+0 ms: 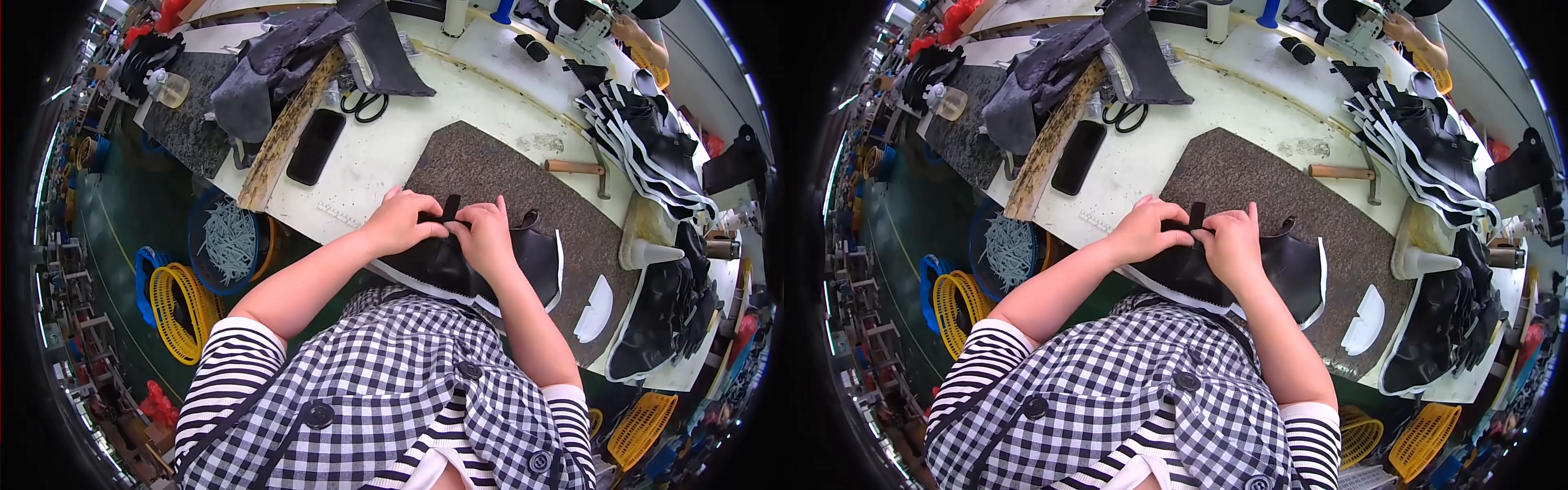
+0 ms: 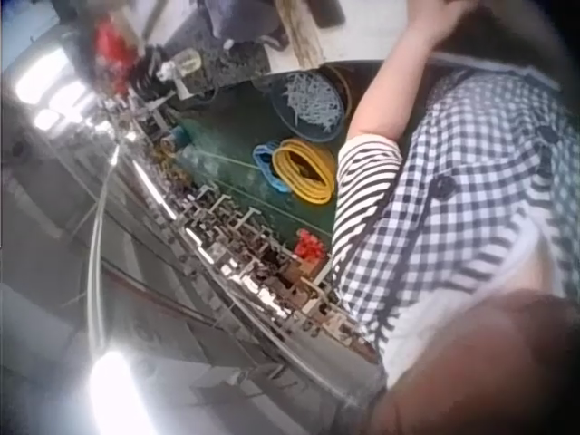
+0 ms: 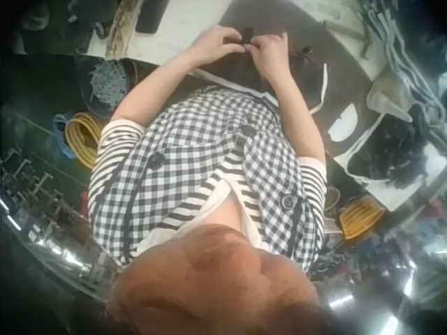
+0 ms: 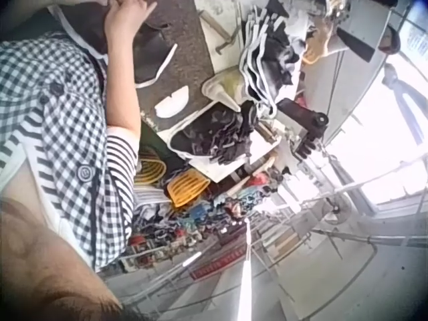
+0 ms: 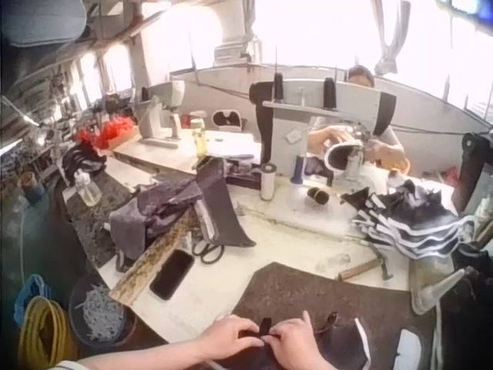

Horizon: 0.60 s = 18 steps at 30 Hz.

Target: Manually assembling and folding components for shoe uppers in a factory.

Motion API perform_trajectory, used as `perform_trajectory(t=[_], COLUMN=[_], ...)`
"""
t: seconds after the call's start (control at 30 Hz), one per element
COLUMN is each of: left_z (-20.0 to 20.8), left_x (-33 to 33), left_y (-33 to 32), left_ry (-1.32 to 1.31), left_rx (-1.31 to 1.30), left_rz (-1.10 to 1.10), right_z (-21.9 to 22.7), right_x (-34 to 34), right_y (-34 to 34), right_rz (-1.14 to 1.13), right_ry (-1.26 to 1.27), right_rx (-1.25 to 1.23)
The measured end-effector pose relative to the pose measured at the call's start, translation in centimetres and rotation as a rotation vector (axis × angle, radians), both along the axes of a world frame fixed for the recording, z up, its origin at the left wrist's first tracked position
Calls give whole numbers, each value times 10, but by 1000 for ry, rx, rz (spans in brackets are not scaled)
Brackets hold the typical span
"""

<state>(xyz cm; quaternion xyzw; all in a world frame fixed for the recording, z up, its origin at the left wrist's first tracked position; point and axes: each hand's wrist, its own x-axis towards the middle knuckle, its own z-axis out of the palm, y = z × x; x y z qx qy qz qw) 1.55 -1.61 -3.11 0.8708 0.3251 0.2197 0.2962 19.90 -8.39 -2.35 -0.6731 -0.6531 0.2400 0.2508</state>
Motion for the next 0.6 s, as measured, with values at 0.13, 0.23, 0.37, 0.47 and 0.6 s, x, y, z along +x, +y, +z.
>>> perform_trajectory(t=[0.13, 0.23, 0.37, 0.47, 0.6], left_z=[17, 16, 27, 40, 43], left_x=[12, 17, 15, 10, 8], left_y=[2, -1, -10, -7, -7], left_ry=[-123, -278, -313, -284, -191], left_rx=[-521, -689, -543, -152, 93], left_rz=[135, 217, 241, 107, -20], right_z=[15, 16, 10, 7, 18], right_x=[-1, 8, 12, 10, 2], right_y=[-6, 0, 4, 1, -4], right_rz=[-28, -38, 20, 31, 50], right_ry=[89, 267, 239, 238, 204], right_rx=[200, 132, -61, -19, 47])
